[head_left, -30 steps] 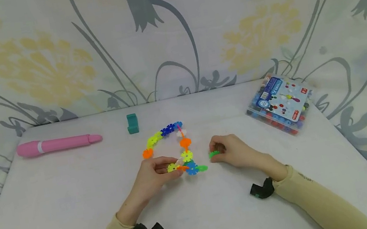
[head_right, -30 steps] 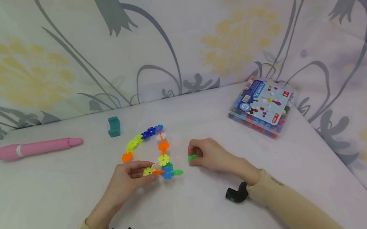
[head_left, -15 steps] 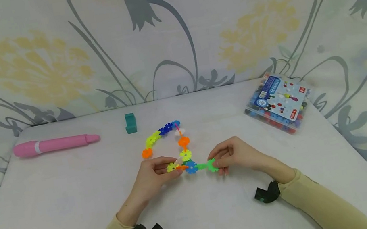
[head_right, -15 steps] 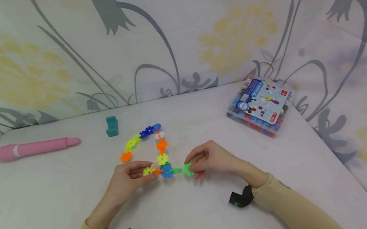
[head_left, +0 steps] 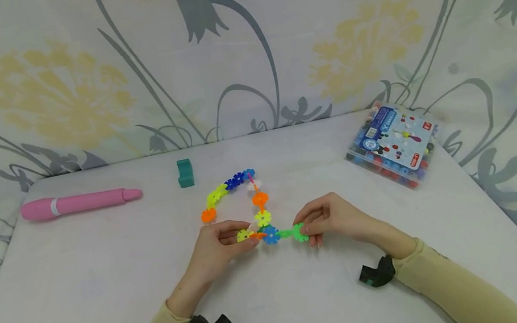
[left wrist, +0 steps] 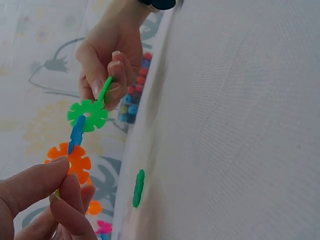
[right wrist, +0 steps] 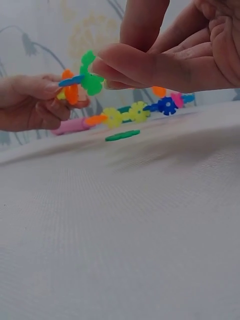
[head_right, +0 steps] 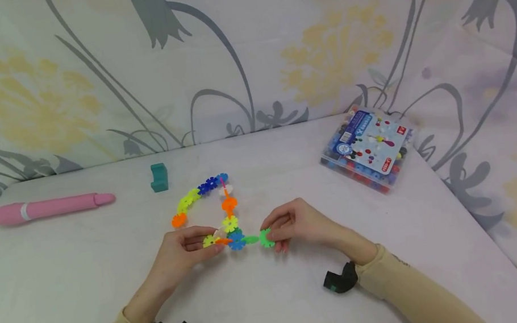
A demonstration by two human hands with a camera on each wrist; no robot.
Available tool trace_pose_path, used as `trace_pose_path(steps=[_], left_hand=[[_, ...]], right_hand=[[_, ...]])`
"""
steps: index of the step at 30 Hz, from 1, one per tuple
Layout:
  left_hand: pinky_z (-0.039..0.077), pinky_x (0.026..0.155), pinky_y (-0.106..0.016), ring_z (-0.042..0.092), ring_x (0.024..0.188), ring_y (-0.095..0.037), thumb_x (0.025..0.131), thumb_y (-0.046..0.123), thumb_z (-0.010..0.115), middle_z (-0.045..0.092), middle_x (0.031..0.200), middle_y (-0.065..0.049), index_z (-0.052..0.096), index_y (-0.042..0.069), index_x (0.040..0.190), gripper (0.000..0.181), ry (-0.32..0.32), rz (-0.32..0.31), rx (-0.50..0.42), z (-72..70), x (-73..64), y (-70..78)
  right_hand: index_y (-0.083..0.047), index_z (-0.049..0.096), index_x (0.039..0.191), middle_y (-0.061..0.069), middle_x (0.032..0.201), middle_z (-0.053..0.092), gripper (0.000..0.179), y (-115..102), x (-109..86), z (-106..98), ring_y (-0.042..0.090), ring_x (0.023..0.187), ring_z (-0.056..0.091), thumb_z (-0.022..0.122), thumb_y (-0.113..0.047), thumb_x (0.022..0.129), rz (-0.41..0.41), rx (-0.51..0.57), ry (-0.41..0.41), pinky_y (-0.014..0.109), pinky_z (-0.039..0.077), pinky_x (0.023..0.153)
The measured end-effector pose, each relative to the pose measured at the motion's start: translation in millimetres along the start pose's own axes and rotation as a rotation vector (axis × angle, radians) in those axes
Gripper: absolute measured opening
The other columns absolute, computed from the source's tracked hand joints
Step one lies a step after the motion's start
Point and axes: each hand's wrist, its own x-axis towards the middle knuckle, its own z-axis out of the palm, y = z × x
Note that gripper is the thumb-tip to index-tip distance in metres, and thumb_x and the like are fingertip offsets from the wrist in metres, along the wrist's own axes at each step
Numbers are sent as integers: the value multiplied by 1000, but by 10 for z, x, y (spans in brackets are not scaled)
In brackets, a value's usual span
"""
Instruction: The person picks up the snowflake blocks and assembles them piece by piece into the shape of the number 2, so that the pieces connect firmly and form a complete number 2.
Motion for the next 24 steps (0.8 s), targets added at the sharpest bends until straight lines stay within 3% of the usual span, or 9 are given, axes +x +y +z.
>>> trace_pose_path(steps=[11, 19, 24], left_hand=[[53, 66, -22, 65, 80, -14, 80, 17, 85, 73, 108, -6, 75, 4, 110, 34, 3, 8, -10, 11, 3, -11], [50, 63, -22, 62, 78, -14, 80, 19, 85, 73, 108, -5, 75, 6, 110, 34, 24, -4, 0, 36, 8, -16], [40, 54, -20, 53, 70, -15, 80, 17, 85, 70, 87, 0, 76, 5, 110, 34, 35, -9, -1, 50, -3, -16]], right_hand=[[8, 67, 114, 16, 85, 74, 26, -28, -4, 22, 19, 65, 71, 68, -8, 93, 30, 25, 15, 35, 60, 64], [7, 69, 114, 18, 86, 74, 26, -52, -3, 74, 20, 65, 72, 69, -9, 93, 59, 31, 75, 37, 61, 68], [9, 69, 113, 19, 86, 75, 28, -82, -23, 112, 20, 65, 72, 71, -8, 92, 56, 54, 107, 38, 62, 68]])
